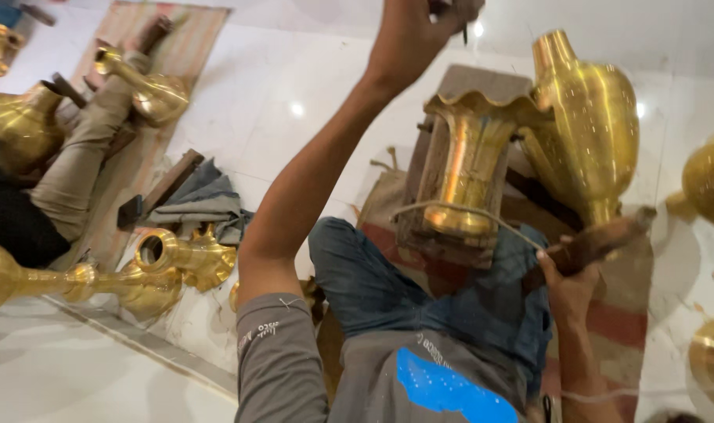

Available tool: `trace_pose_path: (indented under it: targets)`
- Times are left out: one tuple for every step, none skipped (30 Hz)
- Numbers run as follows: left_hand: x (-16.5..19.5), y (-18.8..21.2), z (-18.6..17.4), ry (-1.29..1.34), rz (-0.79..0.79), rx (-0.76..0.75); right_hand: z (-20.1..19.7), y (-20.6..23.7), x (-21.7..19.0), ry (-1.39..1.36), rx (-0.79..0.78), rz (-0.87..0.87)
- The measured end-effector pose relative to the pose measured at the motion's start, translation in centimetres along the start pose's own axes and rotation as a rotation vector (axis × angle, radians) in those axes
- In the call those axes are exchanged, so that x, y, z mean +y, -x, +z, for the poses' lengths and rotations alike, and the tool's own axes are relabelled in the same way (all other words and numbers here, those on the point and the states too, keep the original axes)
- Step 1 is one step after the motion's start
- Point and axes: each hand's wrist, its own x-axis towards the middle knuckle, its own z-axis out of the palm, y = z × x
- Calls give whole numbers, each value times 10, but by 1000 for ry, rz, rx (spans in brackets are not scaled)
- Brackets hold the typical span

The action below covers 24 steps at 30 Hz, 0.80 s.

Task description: The person sits on the floor with a brass vase clamped by rope to a wooden block and hammers a punch along the vase surface, repositioning the punch and rotating the vase to work different areas. Near the end the person lifts the vase, turns it over, and continues marking its surface with the punch.

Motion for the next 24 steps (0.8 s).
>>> trace_pose_path:
  targets:
    - [2, 16, 18, -32, -80, -33, -1, 0, 1, -7, -25, -2]
    - [5, 35, 35, -66, -157, -67, -1, 1, 1, -15, -50, -5]
    - [7, 51, 50, -99, -230, -103, -2, 0, 0, -23, -74, -10]
    - [8, 64, 60, -51, -263, -189, -2, -2, -3, -12, -76, 70]
    - [10, 79, 71, -3, -299, -274, -4, -3, -8, -4, -82, 151]
    - [9, 91, 80, 45, -337, -357, -4, -6, -14, 5, -91, 233]
    - [8, 98, 90, 66, -296, -391, -6, -10, -22, 46, -74, 218]
    - [7, 104, 96, 86, -260, -423, -7, -15, -30, 86, -61, 204]
    - [5, 110, 102, 108, -225, -455, -9, -15, -39, 128, -51, 192]
    - [1, 113, 105, 98, -265, -519, -10, -16, -48, 26, -61, 242]
    - [-3, 114, 106, 84, -301, -578, -11, -19, -56, -77, -74, 286]
    - [-7, 113, 107, 70, -336, -640, -12, -21, -64, -182, -85, 329]
    - [-10, 114, 107, 76, -364, -673, -14, -22, -71, -116, -91, 228]
    - [-13, 114, 106, 85, -397, -706, -17, -23, -77, -49, -100, 132]
    - [-17, 112, 106, 89, -425, -737, -19, -26, -83, 15, -109, 29]
    - [-20, 111, 106, 77, -395, -771, -21, -28, -87, 101, -123, 65]
    - [-21, 110, 107, 68, -370, -809, -26, -30, -92, 186, -139, 107]
    - [-22, 110, 107, 61, -343, -846, -31, -33, -95, 273, -155, 150]
    - [-23, 109, 107, 53, -315, -845, -36, -36, -98, 420, -128, 26]
    - [-24, 109, 107, 45, -285, -845, -39, -40, -101, 564, -102, -100]
    - [-24, 109, 107, 36, -253, -845, -43, -44, -104, 706, -75, -229]
    - [-25, 109, 107, 44, -214, -832, -46, -49, -107, 638, -80, -149]
    - [-25, 109, 106, 52, -175, -818, -48, -54, -110, 569, -84, -70]
    - [-26, 109, 106, 60, -136, -804, -51, -60, -113, 499, -90, 9]
